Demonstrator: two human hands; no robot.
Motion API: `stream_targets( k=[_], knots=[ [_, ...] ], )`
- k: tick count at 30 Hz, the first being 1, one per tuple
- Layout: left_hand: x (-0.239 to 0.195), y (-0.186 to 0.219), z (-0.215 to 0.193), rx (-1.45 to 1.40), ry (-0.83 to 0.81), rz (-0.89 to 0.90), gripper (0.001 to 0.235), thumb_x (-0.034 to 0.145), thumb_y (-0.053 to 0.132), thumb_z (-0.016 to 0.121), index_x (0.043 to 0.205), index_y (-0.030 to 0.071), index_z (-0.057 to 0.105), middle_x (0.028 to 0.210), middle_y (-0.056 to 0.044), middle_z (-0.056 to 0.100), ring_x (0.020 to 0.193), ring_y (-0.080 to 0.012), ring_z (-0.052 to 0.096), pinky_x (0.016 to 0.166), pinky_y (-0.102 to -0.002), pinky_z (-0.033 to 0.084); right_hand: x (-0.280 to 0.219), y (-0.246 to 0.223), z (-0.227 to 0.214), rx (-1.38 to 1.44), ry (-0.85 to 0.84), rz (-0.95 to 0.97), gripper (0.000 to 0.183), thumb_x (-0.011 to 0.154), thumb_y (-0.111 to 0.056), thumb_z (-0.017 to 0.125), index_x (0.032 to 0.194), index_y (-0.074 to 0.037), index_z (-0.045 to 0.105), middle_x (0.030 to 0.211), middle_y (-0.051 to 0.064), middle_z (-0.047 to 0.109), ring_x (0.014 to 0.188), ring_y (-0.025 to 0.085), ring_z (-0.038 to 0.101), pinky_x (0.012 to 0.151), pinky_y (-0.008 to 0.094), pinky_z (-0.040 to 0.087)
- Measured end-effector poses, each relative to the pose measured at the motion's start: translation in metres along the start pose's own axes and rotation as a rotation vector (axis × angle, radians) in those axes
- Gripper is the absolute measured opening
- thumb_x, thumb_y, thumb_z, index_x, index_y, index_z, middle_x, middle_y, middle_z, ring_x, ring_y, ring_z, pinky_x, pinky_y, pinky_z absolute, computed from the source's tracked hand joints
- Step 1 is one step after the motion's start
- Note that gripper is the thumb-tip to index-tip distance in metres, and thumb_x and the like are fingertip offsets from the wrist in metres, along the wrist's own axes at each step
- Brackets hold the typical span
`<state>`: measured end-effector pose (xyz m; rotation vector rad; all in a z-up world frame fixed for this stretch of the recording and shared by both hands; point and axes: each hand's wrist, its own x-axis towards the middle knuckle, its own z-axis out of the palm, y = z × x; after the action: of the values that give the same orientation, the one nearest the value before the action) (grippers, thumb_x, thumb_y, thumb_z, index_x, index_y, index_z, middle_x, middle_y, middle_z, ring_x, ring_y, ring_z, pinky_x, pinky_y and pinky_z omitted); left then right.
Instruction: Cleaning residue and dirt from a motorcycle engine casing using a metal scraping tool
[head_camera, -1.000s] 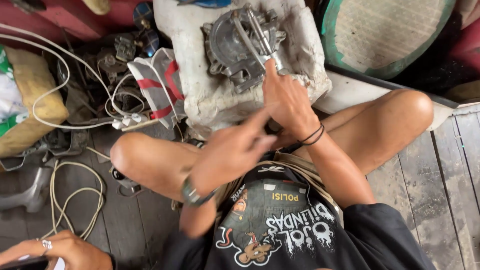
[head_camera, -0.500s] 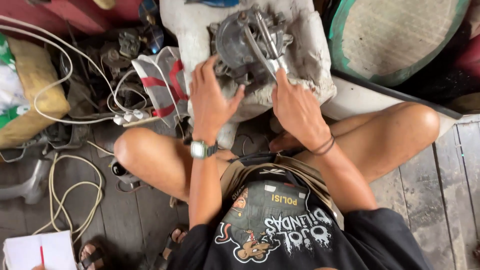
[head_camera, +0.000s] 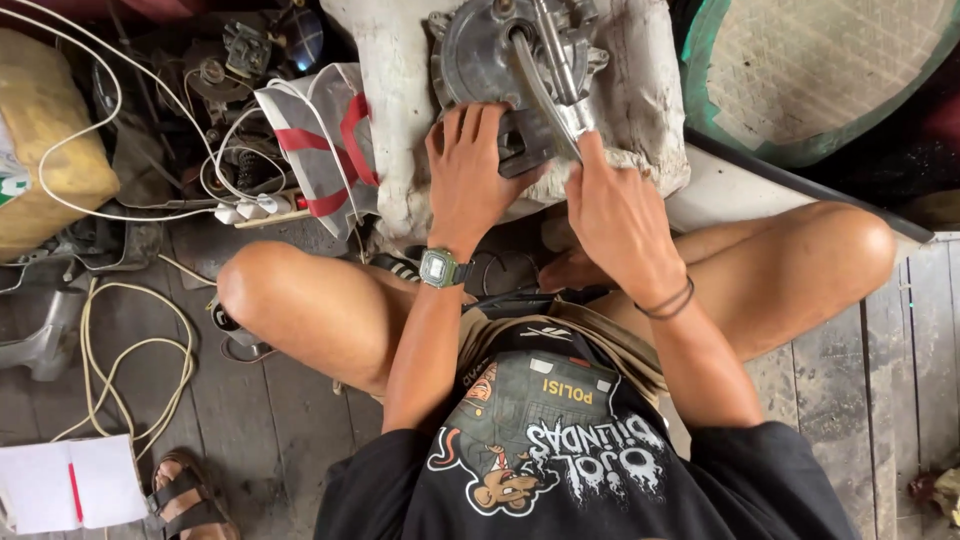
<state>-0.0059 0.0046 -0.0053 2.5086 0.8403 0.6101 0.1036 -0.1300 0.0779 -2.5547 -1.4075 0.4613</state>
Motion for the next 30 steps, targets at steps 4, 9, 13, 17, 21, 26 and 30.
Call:
stream_targets(
  k=[4,9,13,17,21,26,30],
  knots=[
    [-0.003,-0.002,0.003,0.030,-0.038,-0.013,0.068,0.085,0.045,0.086,0.133,0.011,0.052,0.128,-0.010,0.057,0.132,-0.0299,0.044,0.108,-0.059,0.040,0.006,-0.014,-0.013,-0.059,0.037,-0.047,0.019,0.110,-0.017,0.032,0.121,-0.007,0.044,0.060,0.024,0.058,0.060,0.052,0.068,0.055,0.054,0.056],
    [-0.001,0.001,0.000,-0.010,-0.059,-0.071,0.066,0.083,0.040,0.084,0.131,0.008,0.053,0.127,-0.012,0.058,0.130,-0.0320,0.044,0.107,-0.059,0.040,-0.029,0.015,0.003,-0.100,-0.122,0.041,0.020,0.111,-0.029,0.032,0.120,-0.014,0.042,0.061,0.019,0.060,0.061,0.053,0.068,0.054,0.059,0.053],
    [-0.001,-0.005,0.012,-0.032,-0.059,-0.068,0.066,0.080,0.041,0.083,0.129,0.010,0.053,0.125,-0.009,0.056,0.128,-0.0297,0.044,0.105,-0.056,0.043,-0.007,-0.009,-0.009,0.035,-0.108,0.041,0.019,0.111,-0.023,0.030,0.121,-0.012,0.042,0.062,0.022,0.062,0.063,0.053,0.069,0.056,0.060,0.054],
    [-0.001,-0.001,0.006,-0.006,-0.055,-0.064,0.067,0.079,0.034,0.086,0.130,0.010,0.051,0.123,-0.008,0.054,0.120,-0.0295,0.049,0.099,-0.052,0.049,0.018,-0.018,-0.006,-0.021,0.033,-0.087,0.018,0.110,-0.016,0.034,0.121,-0.007,0.045,0.059,0.019,0.058,0.055,0.045,0.068,0.052,0.051,0.056],
    [-0.002,0.003,-0.001,-0.082,-0.087,-0.111,0.066,0.080,0.035,0.084,0.131,0.009,0.051,0.121,-0.008,0.053,0.117,-0.0296,0.050,0.094,-0.051,0.050,-0.014,-0.015,-0.015,-0.015,-0.070,-0.034,0.020,0.109,-0.018,0.036,0.124,-0.009,0.044,0.065,0.024,0.063,0.062,0.050,0.070,0.055,0.059,0.055],
    [0.000,0.000,0.005,-0.091,-0.106,-0.089,0.065,0.080,0.030,0.084,0.131,0.007,0.051,0.122,-0.010,0.051,0.117,-0.0316,0.050,0.091,-0.050,0.052,-0.004,-0.004,-0.002,-0.050,-0.085,0.018,0.017,0.110,-0.024,0.034,0.119,-0.012,0.043,0.062,0.018,0.060,0.059,0.049,0.069,0.053,0.057,0.054],
    [0.001,0.000,0.006,-0.070,-0.091,-0.086,0.064,0.082,0.028,0.084,0.132,0.008,0.049,0.122,-0.009,0.050,0.115,-0.0318,0.050,0.087,-0.049,0.054,0.029,-0.019,0.001,-0.028,0.035,-0.088,0.016,0.108,-0.016,0.036,0.120,-0.009,0.044,0.059,0.017,0.057,0.054,0.043,0.068,0.051,0.050,0.054]
  ],
)
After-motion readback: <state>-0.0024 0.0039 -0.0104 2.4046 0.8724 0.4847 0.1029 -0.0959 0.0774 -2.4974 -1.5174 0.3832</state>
